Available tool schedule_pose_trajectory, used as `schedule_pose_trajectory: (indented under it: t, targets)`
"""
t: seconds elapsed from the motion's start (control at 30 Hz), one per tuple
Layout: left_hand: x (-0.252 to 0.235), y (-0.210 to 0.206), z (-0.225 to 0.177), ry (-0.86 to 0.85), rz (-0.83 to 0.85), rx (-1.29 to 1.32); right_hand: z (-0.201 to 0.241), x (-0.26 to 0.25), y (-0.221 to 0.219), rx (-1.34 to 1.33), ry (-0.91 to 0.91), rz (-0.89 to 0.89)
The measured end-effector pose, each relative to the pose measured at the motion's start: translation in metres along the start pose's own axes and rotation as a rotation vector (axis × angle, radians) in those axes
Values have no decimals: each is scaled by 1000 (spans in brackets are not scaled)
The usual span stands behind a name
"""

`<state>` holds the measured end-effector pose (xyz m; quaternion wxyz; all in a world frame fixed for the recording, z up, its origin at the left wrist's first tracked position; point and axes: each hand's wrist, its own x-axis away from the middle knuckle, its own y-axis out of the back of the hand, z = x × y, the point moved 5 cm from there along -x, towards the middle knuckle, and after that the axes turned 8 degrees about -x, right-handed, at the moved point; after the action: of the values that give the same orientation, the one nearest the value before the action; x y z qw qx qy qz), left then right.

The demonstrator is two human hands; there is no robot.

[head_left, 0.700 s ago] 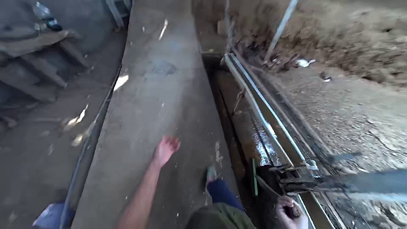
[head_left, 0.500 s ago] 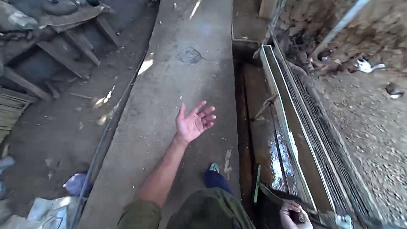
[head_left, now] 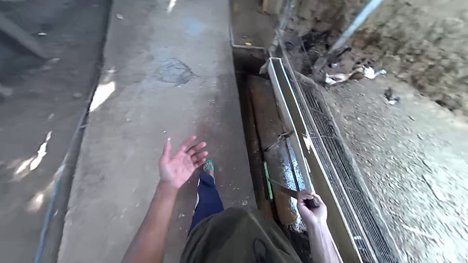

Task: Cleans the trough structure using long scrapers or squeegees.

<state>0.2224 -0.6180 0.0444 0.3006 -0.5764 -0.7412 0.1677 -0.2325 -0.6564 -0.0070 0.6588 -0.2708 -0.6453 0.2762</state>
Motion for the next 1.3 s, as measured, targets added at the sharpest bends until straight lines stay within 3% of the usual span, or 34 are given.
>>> schedule_pose_trajectory:
  t: [0.13, 0.23, 0.37, 0.47, 0.7, 0.87, 0.97, 1.07, 1.2, 1.3]
  targets:
    - [-148, 43, -25, 247, -101, -150, -55, -59, -84, -36, 22, -17]
    - [-271, 39, -55, 399, -109, -443, -94, -97, -144, -52, 30, -27]
    - [-426, -6, -81, 479, 27, -771, -138, -145, -196, -98, 36, -91]
    - [-527, -49, -79, 484, 133, -916, -167, -195, -230, -155, 46, -128]
    - [-697, -125, -43, 629, 377, -1288, -195, -351, -305, -162, -38, -238]
    - [-827, -159, -30, 638, 513, -1566, -212, -424, -338, -169, -11, -423]
    - [-917, -195, 0, 569, 649, -1744, -215, -460, -338, -199, 8, -497]
    - [-1017, -230, 59, 505, 870, -1932, -221, -489, -333, -174, -13, -588]
    - [-1148, -265, 185, 345, 1126, -2145, -231, -519, -351, -165, -3, -670]
    - [-1218, -284, 289, 147, 1275, -2315, -235, -546, -360, -228, 44, -650]
